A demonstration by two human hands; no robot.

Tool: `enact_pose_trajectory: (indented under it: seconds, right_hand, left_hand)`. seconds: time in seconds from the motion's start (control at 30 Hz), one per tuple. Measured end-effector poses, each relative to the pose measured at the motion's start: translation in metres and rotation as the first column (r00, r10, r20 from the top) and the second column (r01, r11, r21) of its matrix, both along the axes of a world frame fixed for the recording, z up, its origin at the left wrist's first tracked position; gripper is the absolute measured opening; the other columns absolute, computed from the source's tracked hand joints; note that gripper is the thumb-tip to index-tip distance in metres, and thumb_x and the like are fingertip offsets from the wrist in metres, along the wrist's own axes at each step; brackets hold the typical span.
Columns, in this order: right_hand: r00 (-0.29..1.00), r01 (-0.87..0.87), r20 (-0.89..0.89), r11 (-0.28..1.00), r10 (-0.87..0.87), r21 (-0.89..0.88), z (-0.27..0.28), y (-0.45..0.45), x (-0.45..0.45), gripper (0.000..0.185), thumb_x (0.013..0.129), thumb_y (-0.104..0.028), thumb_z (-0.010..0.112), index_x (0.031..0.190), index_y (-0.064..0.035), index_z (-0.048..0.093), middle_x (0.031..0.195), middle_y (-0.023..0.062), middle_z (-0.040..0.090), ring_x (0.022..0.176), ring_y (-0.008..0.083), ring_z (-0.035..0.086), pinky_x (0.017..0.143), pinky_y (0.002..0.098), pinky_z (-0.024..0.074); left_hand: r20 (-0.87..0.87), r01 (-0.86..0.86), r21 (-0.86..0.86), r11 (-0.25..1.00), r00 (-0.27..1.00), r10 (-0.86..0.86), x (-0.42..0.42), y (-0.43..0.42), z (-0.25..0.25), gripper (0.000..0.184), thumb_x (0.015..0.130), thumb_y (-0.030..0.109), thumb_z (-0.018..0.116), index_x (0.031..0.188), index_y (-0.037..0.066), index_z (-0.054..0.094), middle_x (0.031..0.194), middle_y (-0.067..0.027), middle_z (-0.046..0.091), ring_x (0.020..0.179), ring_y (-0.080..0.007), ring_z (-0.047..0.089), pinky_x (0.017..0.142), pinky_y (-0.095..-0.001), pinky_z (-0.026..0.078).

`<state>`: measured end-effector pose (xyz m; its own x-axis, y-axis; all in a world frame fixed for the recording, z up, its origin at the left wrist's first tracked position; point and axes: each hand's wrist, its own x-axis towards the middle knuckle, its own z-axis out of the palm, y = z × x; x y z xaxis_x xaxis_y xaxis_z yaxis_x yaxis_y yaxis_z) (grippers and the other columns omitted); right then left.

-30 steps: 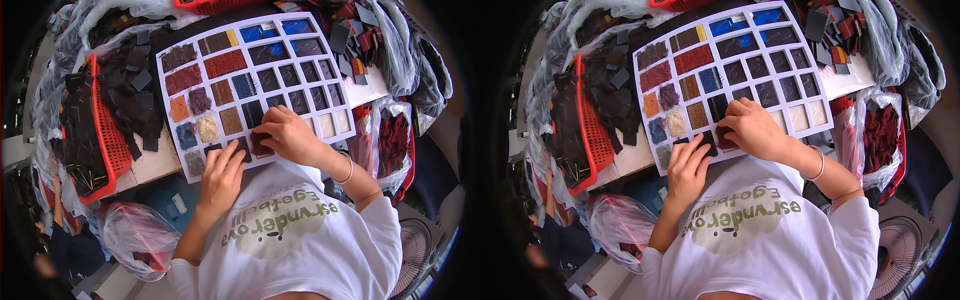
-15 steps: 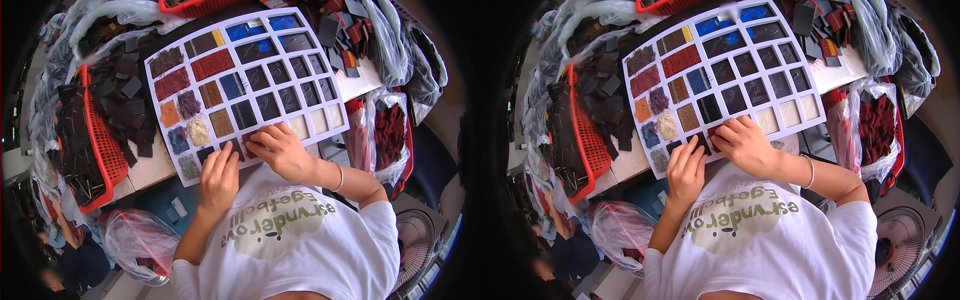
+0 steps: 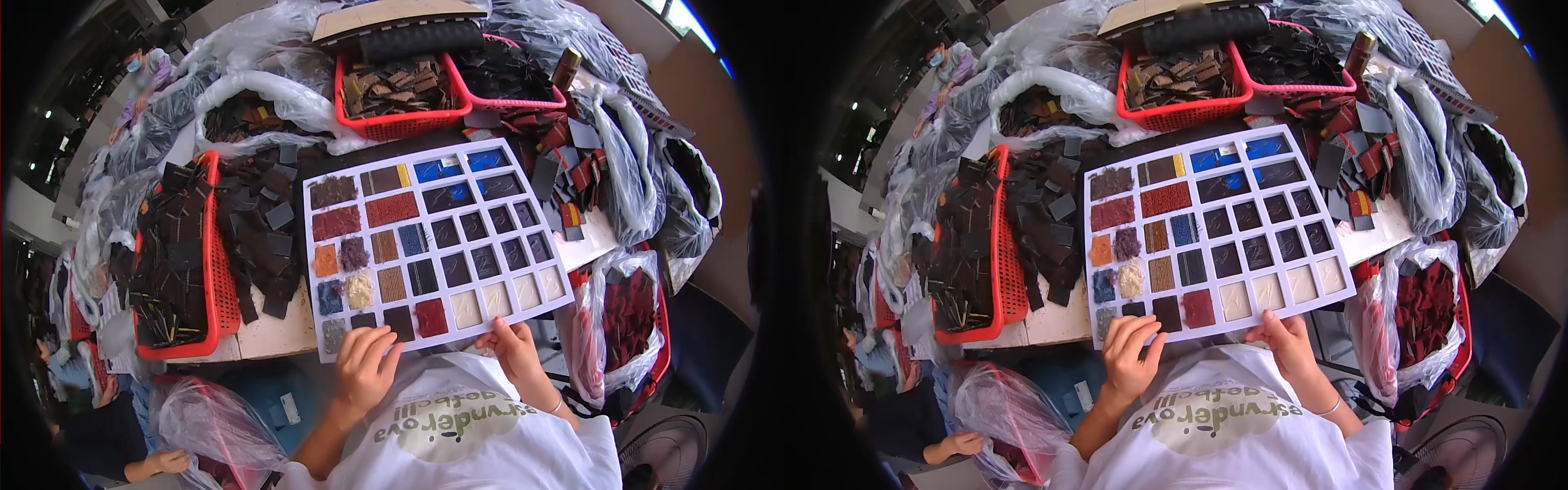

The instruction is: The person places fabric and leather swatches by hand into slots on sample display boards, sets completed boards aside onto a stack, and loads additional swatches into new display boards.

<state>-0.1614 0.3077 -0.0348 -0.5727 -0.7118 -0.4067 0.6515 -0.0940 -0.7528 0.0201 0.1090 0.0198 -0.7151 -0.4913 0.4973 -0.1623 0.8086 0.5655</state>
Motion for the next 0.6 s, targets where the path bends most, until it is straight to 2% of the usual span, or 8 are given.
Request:
enact_pose_trajectory:
  seconds: [0.07,0.1,0.13,0.2,0.33,0.43,0.53,0.6]
  right_hand:
    - [0.959,0.043,-0.282,0.995,-0.016,0.092,0.030,-0.011,0.000,0.035,0.098,-0.022,0.057,0.118,0.0070,0.053,0.097,0.0150,0.066,0.084,0.0249,0.068,0.078,0.0370,0.0576]
    - [0.960,0.057,-0.276,0.998,-0.044,0.039,0.051,-0.018,-0.003,0.037,0.098,-0.020,0.056,0.121,0.0093,0.051,0.102,0.0182,0.066,0.087,0.0292,0.069,0.076,0.0388,0.0600]
    - [0.984,0.030,-0.173,0.999,-0.036,-0.035,0.069,-0.018,-0.012,0.037,0.098,-0.018,0.054,0.121,0.0107,0.050,0.106,0.0218,0.065,0.091,0.0326,0.069,0.074,0.0415,0.0611]
    - [0.978,0.001,-0.206,0.981,-0.042,-0.195,0.096,-0.019,-0.032,0.036,0.098,-0.015,0.053,0.122,0.0109,0.049,0.110,0.0249,0.064,0.092,0.0348,0.069,0.071,0.0423,0.0618]
    - [0.953,0.047,-0.263,0.933,-0.148,-0.356,0.133,-0.043,-0.081,0.033,0.099,-0.013,0.049,0.122,0.0098,0.050,0.103,0.0248,0.067,0.081,0.0330,0.071,0.067,0.0396,0.0630]
    - [0.970,0.056,-0.177,0.862,-0.166,-0.504,0.136,-0.085,-0.138,0.027,0.100,-0.014,0.047,0.117,0.0056,0.053,0.103,0.0217,0.068,0.082,0.0316,0.072,0.065,0.0382,0.0629]
    - [0.966,0.050,-0.192,0.848,-0.176,-0.528,0.132,-0.149,-0.199,0.022,0.098,-0.017,0.053,0.113,-0.0015,0.056,0.100,0.0143,0.069,0.083,0.0275,0.071,0.066,0.0331,0.0607]
    - [0.977,0.092,-0.119,0.849,-0.179,-0.520,0.124,-0.197,-0.239,0.020,0.097,-0.015,0.056,0.113,-0.0029,0.055,0.099,0.0113,0.068,0.085,0.0275,0.070,0.069,0.0355,0.0600]
  left_hand:
    - [-0.103,-0.095,-0.050,0.994,0.991,0.089,0.009,0.001,0.015,0.016,0.073,-0.004,0.073,0.088,0.000,0.068,0.092,-0.0121,0.069,0.082,-0.0304,0.062,0.074,-0.0382,0.051]
    - [-0.143,-0.161,-0.081,0.984,0.978,0.149,0.016,-0.002,0.021,0.012,0.076,-0.003,0.070,0.088,-0.001,0.067,0.092,-0.0128,0.068,0.082,-0.0306,0.062,0.074,-0.0383,0.050]
    - [-0.185,-0.228,-0.109,0.968,0.961,0.205,0.022,-0.005,0.026,0.009,0.079,-0.003,0.067,0.088,-0.001,0.066,0.092,-0.0135,0.068,0.083,-0.0308,0.061,0.074,-0.0384,0.050]
    - [-0.285,-0.366,-0.144,0.919,0.905,0.316,0.031,-0.009,0.033,0.007,0.084,-0.001,0.061,0.090,-0.003,0.064,0.092,-0.0149,0.067,0.083,-0.0311,0.060,0.075,-0.0395,0.049]
    - [-0.369,-0.483,-0.109,0.869,0.831,0.416,0.036,-0.020,0.030,0.007,0.085,-0.002,0.058,0.089,-0.004,0.062,0.090,-0.0152,0.065,0.084,-0.0304,0.059,0.076,-0.0396,0.047]
    - [-0.329,-0.462,-0.065,0.884,0.847,0.418,0.024,-0.027,0.015,0.007,0.084,-0.002,0.060,0.091,-0.002,0.063,0.090,-0.0144,0.065,0.085,-0.0310,0.058,0.077,-0.0399,0.046]
    - [-0.241,-0.453,-0.001,0.892,0.866,0.439,0.005,-0.032,-0.003,0.012,0.084,0.002,0.063,0.096,0.001,0.064,0.099,-0.0127,0.064,0.093,-0.0325,0.056,0.083,-0.0417,0.045]
    - [-0.146,-0.439,0.020,0.898,0.888,0.437,-0.007,-0.038,-0.016,0.022,0.085,0.008,0.065,0.106,0.002,0.063,0.113,-0.0147,0.060,0.109,-0.0355,0.050,0.095,-0.0455,0.039]
